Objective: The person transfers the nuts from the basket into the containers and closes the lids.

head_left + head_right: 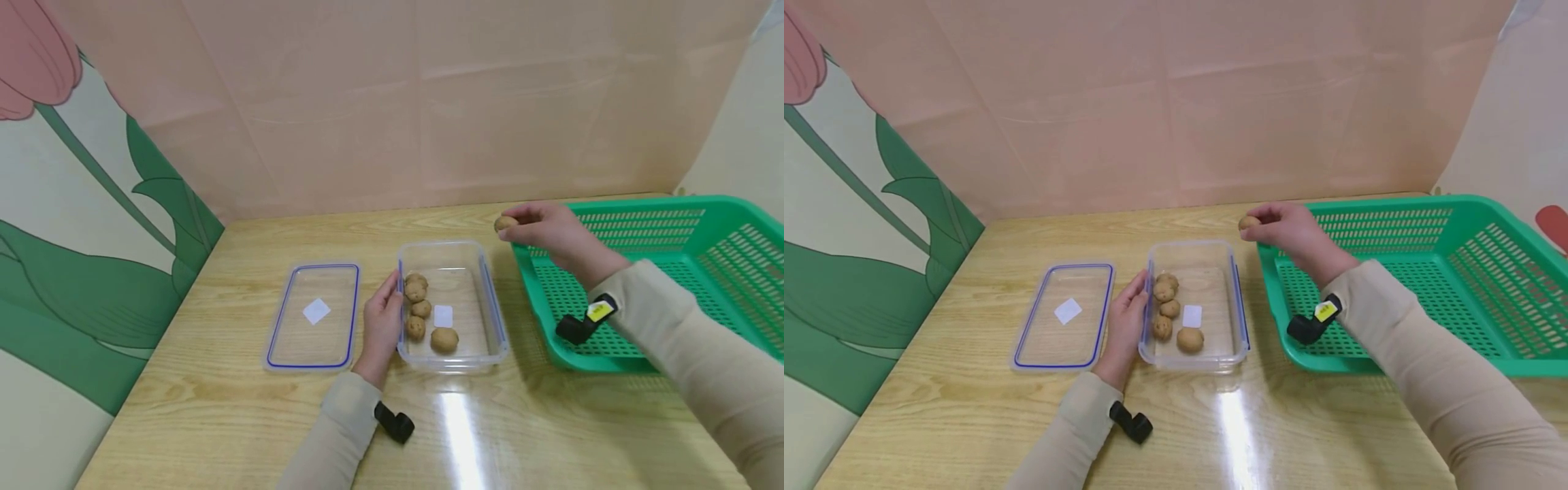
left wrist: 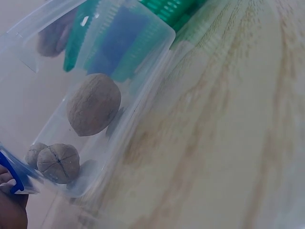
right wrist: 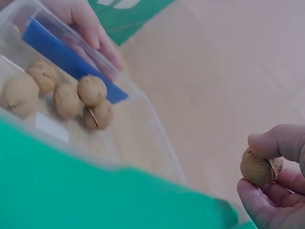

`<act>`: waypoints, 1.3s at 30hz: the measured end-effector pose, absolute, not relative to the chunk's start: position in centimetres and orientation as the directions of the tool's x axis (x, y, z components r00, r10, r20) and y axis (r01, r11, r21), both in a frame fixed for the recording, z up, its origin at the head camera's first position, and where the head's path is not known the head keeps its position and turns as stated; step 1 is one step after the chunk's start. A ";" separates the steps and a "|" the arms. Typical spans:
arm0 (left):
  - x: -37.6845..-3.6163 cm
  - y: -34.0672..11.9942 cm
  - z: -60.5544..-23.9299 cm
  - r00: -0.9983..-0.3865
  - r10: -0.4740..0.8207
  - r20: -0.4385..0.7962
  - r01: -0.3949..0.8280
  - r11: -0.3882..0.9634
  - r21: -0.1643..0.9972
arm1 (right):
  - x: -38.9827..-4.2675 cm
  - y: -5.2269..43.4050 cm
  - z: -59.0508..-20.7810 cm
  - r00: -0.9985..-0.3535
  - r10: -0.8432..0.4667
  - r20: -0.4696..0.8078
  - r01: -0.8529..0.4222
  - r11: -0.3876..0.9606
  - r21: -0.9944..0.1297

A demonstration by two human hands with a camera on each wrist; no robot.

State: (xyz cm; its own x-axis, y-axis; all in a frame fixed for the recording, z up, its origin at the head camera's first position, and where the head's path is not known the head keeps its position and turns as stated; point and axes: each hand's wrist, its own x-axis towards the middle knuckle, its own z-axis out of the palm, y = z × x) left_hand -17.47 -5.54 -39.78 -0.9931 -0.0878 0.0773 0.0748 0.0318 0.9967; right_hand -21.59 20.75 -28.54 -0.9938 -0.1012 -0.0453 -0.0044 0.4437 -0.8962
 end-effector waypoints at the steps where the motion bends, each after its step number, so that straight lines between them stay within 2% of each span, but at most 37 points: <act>1: -17.5 -5.5 -39.8 -0.994 -0.087 0.072 0.070 0.028 0.997 | -21.5 20.4 -28.5 -0.993 -0.104 -0.047 -0.005 0.445 -0.895; 21: -17.4 -5.4 -39.6 -0.995 -0.099 0.026 0.023 0.031 0.999 | -19.9 15.7 -29.5 -0.956 -0.265 -0.124 -0.022 0.487 -0.873; 31: -17.3 -5.2 -39.5 -0.995 -0.096 0.038 0.033 0.045 0.998 | -19.3 13.3 -30.1 -0.934 -0.303 -0.190 -0.016 0.567 -0.824; 39: -17.4 -5.0 -39.7 -0.994 -0.091 0.055 0.051 0.050 0.997 | -19.5 12.1 -30.9 -0.923 -0.337 -0.183 -0.055 0.589 -0.806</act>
State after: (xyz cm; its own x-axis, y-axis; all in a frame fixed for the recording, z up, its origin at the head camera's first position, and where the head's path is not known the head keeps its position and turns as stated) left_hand -17.41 -5.02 -39.66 -0.9943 -0.0908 0.0551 0.0507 0.0500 0.9975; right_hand -19.54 12.05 -30.87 -0.9235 -0.3371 -0.1832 -0.0553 0.5894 -0.8059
